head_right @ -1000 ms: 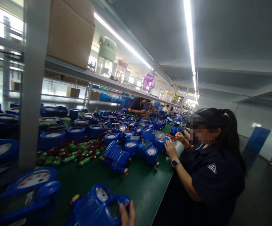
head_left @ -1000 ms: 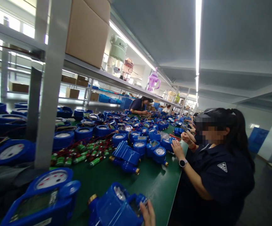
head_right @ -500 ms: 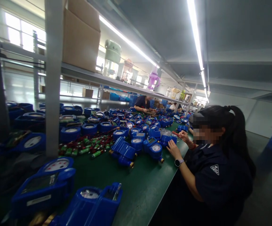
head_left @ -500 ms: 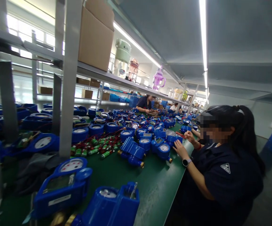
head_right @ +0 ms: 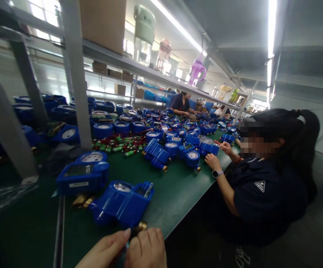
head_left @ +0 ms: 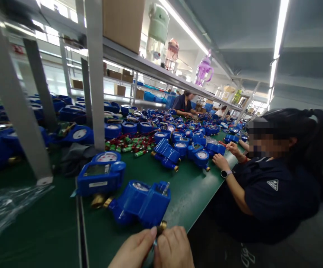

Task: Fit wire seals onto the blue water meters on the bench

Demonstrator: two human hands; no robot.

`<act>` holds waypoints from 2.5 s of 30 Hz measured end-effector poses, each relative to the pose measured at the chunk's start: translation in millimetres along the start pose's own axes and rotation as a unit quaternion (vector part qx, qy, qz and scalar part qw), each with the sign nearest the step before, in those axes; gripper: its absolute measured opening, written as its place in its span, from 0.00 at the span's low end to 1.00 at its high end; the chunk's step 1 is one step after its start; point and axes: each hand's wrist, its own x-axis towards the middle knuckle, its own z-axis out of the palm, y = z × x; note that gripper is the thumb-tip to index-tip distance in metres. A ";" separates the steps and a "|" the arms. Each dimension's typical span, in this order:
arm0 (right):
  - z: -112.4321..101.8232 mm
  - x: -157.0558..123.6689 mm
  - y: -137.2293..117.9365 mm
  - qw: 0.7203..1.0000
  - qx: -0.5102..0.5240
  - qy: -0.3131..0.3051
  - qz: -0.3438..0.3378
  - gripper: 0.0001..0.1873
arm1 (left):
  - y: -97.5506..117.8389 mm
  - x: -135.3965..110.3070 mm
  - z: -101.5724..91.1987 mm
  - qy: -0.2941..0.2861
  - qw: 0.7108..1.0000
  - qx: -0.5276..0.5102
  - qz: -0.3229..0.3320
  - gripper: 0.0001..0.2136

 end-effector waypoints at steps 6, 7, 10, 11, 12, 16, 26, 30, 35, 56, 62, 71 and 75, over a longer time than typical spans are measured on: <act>-6.8 5.6 -7.2 0.838 0.382 -0.189 0.341 0.17 | 4.7 -7.9 12.7 0.058 0.994 0.095 0.006 0.22; -5.9 5.6 -8.7 0.765 0.443 -0.204 0.421 0.18 | 2.3 -7.6 13.1 0.060 0.992 0.113 0.008 0.22; -7.7 5.5 -10.4 0.677 0.495 -0.224 0.496 0.18 | -2.9 -5.8 11.4 0.050 0.987 0.152 0.015 0.21; -9.8 5.3 -10.2 0.708 0.472 -0.237 0.469 0.18 | -2.7 -5.3 10.1 0.042 0.988 0.151 0.017 0.21; -12.2 5.1 -9.7 0.761 0.428 -0.243 0.423 0.17 | -1.3 -5.0 8.5 0.035 0.989 0.143 0.018 0.21; -17.6 4.8 -6.3 0.974 0.128 -0.137 0.129 0.09 | 10.1 -5.6 1.5 0.032 0.997 0.076 0.009 0.20; -12.8 22.4 14.6 0.977 0.056 -0.186 -0.089 0.08 | 12.0 -7.9 -2.3 0.040 0.997 0.068 -0.010 0.19; -5.8 21.0 -3.2 0.871 0.340 -0.240 0.260 0.13 | 11.6 -4.1 -0.6 0.050 0.991 0.121 -0.007 0.21; -10.0 17.6 -16.8 0.775 0.403 -0.242 0.423 0.15 | 8.3 1.2 -5.7 0.024 0.990 0.140 0.000 0.18; -2.0 36.3 -26.3 0.534 0.538 -0.134 0.638 0.11 | 13.7 -0.3 11.5 0.098 0.992 0.063 -0.052 0.21; -8.7 34.6 -20.2 0.335 0.624 -0.143 0.691 0.13 | 1.2 3.6 7.2 0.103 0.993 0.045 -0.044 0.24; 43.6 28.8 60.2 0.598 0.577 0.034 0.555 0.26 | 0.3 -12.9 -9.0 0.344 0.898 0.257 0.091 0.22; 51.9 38.0 47.8 0.552 0.670 -0.035 0.495 0.30 | -9.8 -25.0 13.7 0.290 0.897 0.320 0.090 0.33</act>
